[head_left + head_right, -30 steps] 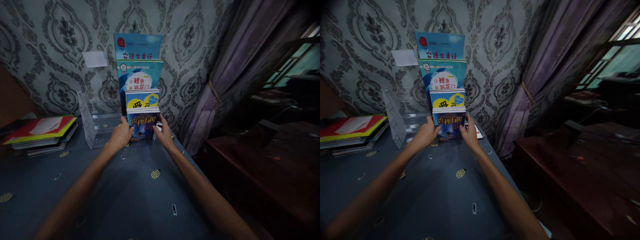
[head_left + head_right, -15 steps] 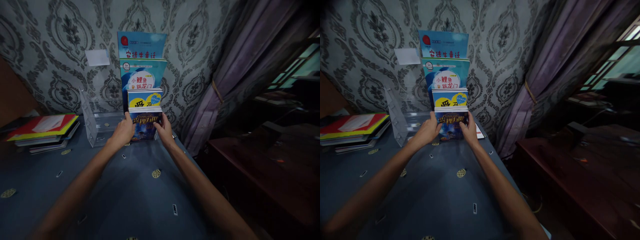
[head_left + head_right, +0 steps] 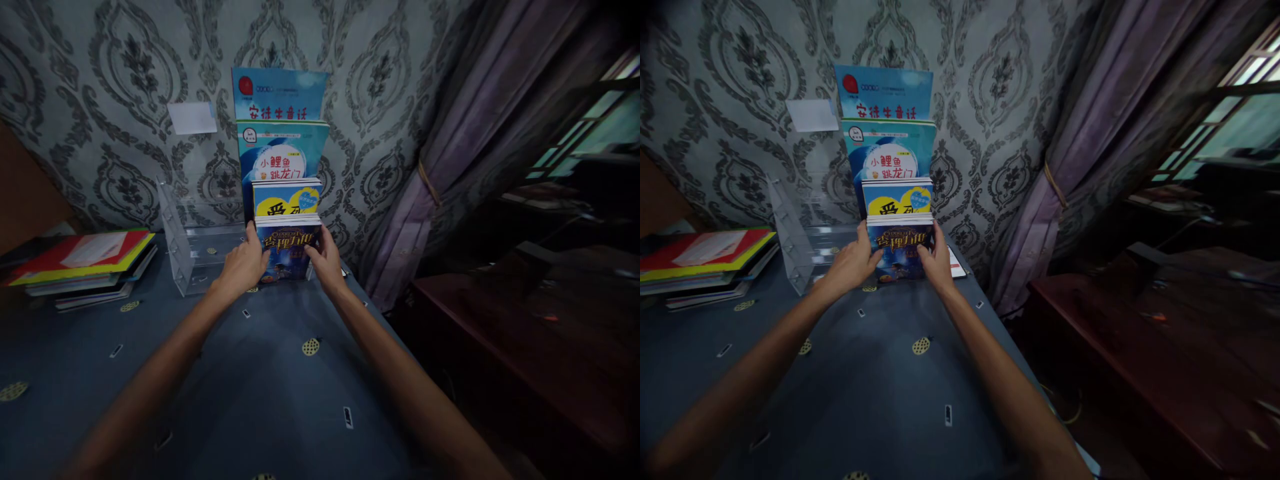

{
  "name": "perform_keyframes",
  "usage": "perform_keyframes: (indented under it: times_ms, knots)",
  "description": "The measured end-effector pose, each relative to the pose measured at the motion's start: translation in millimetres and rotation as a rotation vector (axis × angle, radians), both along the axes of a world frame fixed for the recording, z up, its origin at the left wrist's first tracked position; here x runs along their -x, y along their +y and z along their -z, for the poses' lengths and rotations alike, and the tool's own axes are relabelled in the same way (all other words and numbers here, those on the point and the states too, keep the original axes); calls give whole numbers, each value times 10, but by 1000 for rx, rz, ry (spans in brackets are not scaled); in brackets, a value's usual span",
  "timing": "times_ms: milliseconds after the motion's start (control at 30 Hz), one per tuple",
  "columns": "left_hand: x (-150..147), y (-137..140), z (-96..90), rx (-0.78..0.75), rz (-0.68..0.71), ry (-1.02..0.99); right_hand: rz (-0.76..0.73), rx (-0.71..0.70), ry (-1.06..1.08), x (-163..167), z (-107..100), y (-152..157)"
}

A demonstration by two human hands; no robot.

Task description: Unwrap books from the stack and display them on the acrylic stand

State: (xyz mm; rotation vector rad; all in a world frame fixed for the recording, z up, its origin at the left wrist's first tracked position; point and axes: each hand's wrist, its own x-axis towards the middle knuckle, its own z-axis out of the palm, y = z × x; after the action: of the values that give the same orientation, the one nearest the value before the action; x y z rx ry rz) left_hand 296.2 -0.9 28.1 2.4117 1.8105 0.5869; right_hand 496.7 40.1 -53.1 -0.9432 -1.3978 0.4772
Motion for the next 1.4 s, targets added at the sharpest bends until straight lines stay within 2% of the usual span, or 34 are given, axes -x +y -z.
perform_keyframes:
  times_ms: [633, 1200, 1400]
  knots:
    - [7, 5, -24, 16, 7, 87, 68, -47, -54, 57, 8, -6]
    - [24, 38, 3, 25, 39, 55, 57, -42, -67, 26, 48, 14]
    - [82, -15, 20, 52, 38, 3, 1, -34, 12, 16, -1, -7]
